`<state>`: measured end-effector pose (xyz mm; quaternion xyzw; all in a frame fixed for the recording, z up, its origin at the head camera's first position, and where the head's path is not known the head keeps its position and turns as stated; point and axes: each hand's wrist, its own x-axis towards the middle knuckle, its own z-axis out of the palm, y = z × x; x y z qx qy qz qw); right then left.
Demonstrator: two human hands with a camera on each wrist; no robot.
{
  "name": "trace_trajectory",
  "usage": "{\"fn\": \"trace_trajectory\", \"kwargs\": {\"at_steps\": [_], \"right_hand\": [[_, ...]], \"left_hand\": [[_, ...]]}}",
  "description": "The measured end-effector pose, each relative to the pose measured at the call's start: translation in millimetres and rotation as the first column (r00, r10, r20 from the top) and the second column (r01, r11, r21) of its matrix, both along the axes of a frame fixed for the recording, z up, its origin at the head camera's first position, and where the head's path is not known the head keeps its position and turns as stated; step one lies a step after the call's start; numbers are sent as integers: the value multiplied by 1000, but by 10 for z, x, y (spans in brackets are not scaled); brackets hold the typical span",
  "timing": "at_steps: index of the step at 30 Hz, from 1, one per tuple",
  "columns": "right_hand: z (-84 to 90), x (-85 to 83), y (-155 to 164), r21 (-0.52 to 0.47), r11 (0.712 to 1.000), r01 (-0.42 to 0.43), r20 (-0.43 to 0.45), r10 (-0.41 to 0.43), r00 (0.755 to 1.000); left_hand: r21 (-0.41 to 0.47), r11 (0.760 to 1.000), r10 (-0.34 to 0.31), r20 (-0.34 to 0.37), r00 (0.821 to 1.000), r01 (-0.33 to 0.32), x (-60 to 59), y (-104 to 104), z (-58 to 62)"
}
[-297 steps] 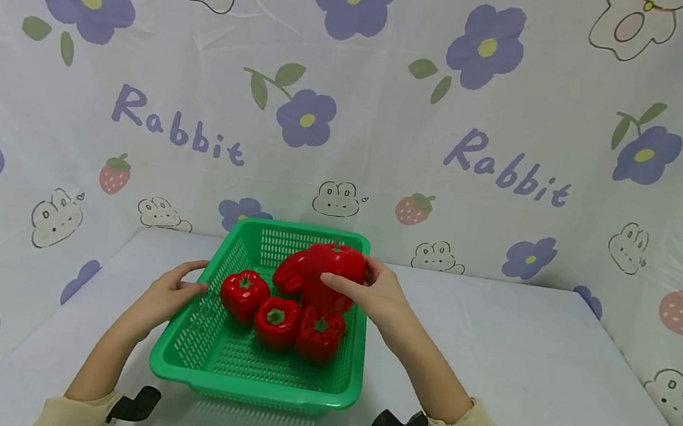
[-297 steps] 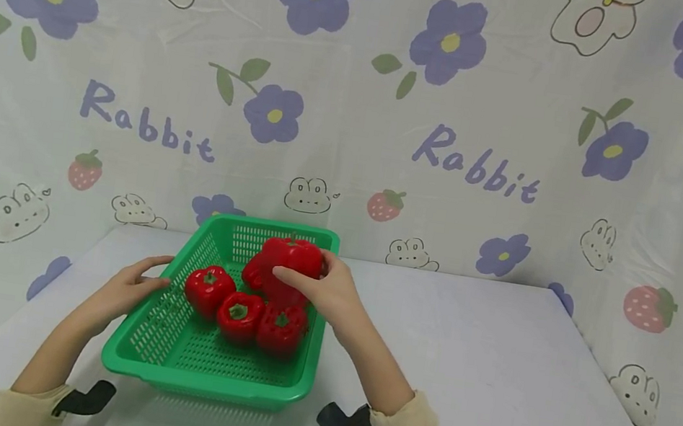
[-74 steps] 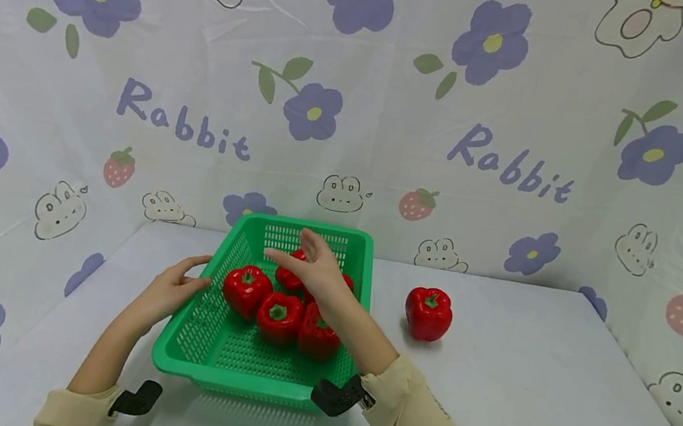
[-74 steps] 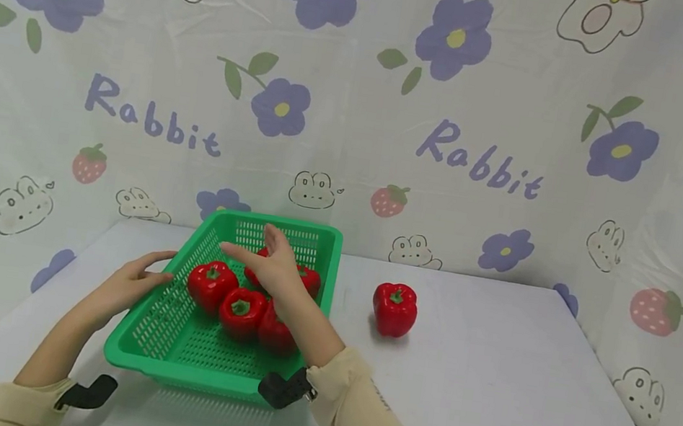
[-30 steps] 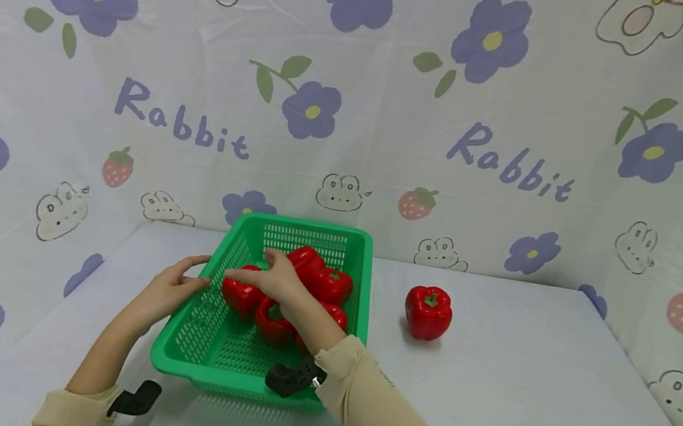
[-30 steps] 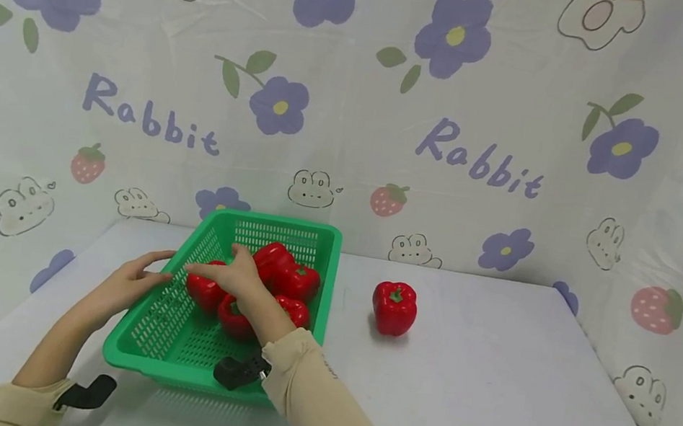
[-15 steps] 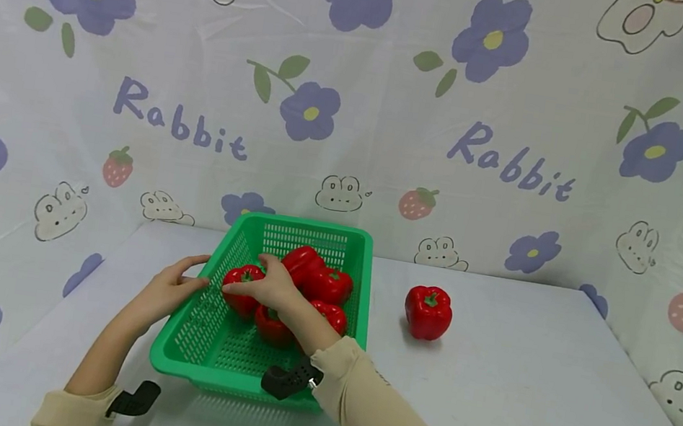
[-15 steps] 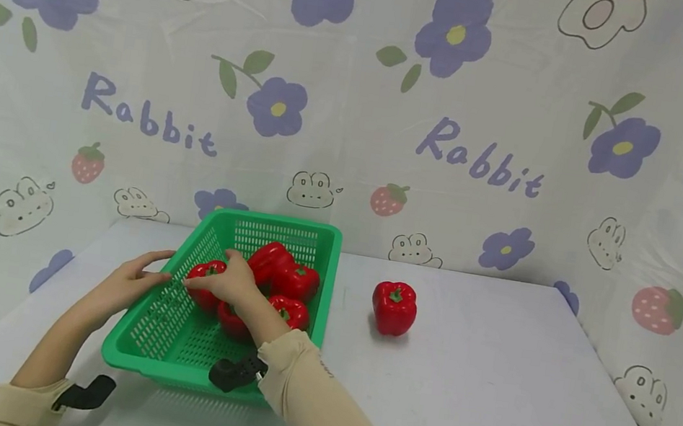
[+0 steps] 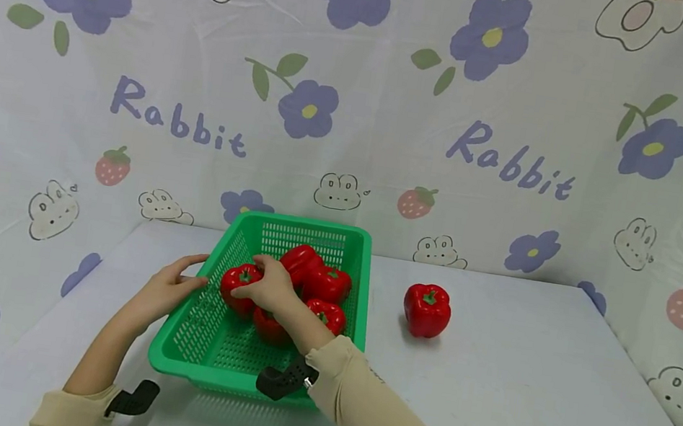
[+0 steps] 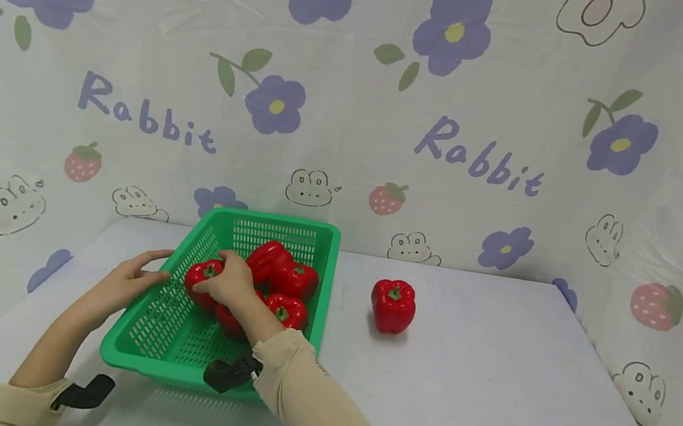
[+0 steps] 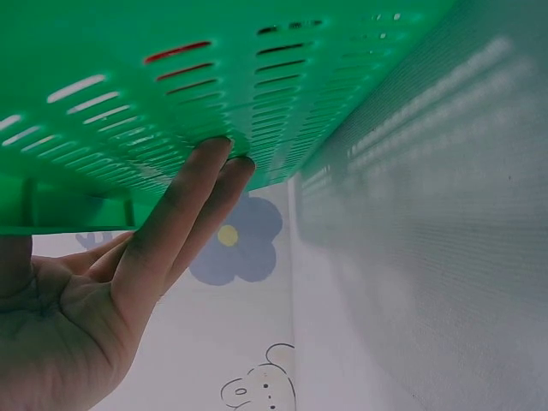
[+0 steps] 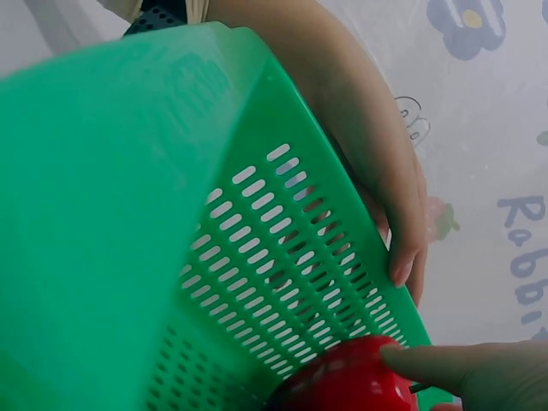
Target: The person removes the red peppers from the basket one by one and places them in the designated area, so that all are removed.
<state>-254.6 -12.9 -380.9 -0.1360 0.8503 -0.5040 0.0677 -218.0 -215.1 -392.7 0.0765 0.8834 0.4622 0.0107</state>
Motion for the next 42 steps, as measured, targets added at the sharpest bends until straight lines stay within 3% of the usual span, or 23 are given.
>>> {"fn": "trace_trajectory", "kwargs": {"at_steps": [10,27,42], "right_hand": [[-18,7,7,-7,1000,28,-30,-28,999],[68,30,21,-158,985,68,44,-62,997],[273,94,122,-263,963,57,60,-42,997]], "left_hand": [[-15,1000,18,-1,1000,-18,11,3,-8],[-13,1000,17,-1,1000,-18,-7,-7,-19],[-1,1000,19,5,1000,-19,-28,0,22]]}}
